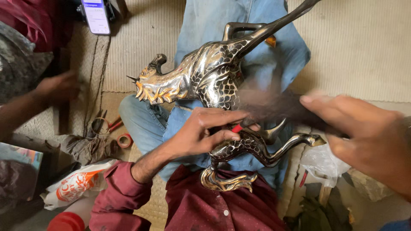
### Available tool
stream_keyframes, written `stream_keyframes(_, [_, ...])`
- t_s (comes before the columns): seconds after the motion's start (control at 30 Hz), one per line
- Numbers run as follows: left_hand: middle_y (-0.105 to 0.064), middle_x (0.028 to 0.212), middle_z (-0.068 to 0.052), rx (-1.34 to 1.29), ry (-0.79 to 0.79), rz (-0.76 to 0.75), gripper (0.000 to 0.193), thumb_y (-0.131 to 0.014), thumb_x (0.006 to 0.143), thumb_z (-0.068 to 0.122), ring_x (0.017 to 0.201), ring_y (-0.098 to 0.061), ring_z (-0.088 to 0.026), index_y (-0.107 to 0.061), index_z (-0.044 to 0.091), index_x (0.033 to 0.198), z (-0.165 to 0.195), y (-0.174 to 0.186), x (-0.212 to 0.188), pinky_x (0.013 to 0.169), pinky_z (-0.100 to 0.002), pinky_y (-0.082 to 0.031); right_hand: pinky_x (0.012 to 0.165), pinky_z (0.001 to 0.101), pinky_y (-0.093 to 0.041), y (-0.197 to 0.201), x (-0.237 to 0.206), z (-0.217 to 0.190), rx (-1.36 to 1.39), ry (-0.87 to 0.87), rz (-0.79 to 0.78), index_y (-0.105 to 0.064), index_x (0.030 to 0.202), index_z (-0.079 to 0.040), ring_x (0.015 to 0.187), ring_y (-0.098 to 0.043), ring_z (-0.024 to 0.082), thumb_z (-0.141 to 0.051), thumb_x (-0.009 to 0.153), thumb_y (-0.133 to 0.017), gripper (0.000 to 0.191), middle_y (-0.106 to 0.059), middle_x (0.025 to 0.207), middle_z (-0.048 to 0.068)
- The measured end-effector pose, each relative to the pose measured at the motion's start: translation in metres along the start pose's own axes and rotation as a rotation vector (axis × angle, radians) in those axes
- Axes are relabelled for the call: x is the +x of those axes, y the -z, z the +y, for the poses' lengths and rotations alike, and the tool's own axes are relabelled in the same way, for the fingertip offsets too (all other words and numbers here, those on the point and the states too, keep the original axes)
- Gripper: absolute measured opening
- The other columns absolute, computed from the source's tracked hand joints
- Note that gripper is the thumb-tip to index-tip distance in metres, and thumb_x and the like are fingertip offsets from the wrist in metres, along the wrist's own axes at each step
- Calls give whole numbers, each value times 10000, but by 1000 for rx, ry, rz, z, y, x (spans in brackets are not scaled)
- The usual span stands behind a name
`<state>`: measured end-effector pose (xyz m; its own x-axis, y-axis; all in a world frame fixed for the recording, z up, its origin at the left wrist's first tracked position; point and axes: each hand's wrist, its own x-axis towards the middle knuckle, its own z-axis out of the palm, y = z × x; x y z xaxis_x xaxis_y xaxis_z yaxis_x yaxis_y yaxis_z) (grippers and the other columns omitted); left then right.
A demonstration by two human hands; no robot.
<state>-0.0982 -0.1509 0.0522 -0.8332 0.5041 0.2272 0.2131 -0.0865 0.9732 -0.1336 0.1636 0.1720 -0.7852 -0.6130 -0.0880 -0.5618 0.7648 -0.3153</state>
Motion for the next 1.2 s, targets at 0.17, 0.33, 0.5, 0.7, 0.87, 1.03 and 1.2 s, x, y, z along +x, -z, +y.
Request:
stream_keyframes(0.17, [-752, 1299, -48, -22, -40, -5, 530, -757, 994, 133, 1126, -783, -219, -563, 103, 1486, -6, 1, -4, 944, -313, -611, 833, 396, -598, -22, -15, 12, 115, -109, 160, -547, 1433, -45, 1023, -729, 335, -57, 672, -796, 800, -687, 1253, 224])
stream_keyframes(0.33, [-770, 1191, -53, 8, -19, -14, 481, -789, 980, 152, 1028, -783, -220, -628, 108, 1431, -13, -3, -5, 884, -297, -602, 803, 351, -605, -29, -28, 28, 142, -86, 141, -516, 1447, -90, 917, -738, 252, -69, 728, -787, 768, -719, 1094, 111])
stream_keyframes(0.5, [-788, 1178, -55, 95, -15, -17, 433, -818, 939, 155, 995, -792, -221, -677, 121, 1347, -14, 1, -9, 843, -300, -596, 686, 363, -595, -20, -19, 14, -50, -179, -53, -520, 1500, -233, 738, -709, 205, -77, 726, -818, 844, -691, 893, 36])
stream_keyframes(0.7, [-749, 1291, -65, -6, -55, 7, 521, -760, 988, 139, 1118, -775, -228, -573, 85, 1471, -9, 3, -5, 963, -331, -606, 565, 395, -557, -14, -3, 1, -129, -75, -19, -522, 1442, -212, 643, -660, 221, -54, 678, -788, 825, -658, 831, 61])
stream_keyframes(0.87, [-793, 1247, -48, -12, 152, 3, 519, -766, 939, 143, 908, -775, -188, -605, 80, 1428, -3, -1, -1, 800, -305, -592, 582, 355, -558, -10, -9, 13, 16, -139, 39, -475, 1473, -62, 713, -645, 216, -28, 746, -788, 792, -660, 985, 192])
stream_keyframes(1.03, [-746, 1308, -57, 19, -27, 17, 515, -737, 996, 132, 1105, -783, -212, -556, 79, 1475, -7, 0, -1, 906, -311, -600, 656, 290, -535, -15, -18, 19, 517, -417, 184, -501, 1251, -43, 725, -642, 136, -5, 813, -762, 512, -619, 858, 97])
stream_keyframes(1.2, [-748, 1300, -47, 22, -54, 12, 501, -746, 1008, 132, 1085, -781, -210, -561, 103, 1472, -11, -2, -2, 895, -305, -600, 590, 336, -526, -17, -12, 16, 164, -553, -12, -634, 1210, -53, 679, -621, 188, -19, 789, -818, 460, -639, 764, 86])
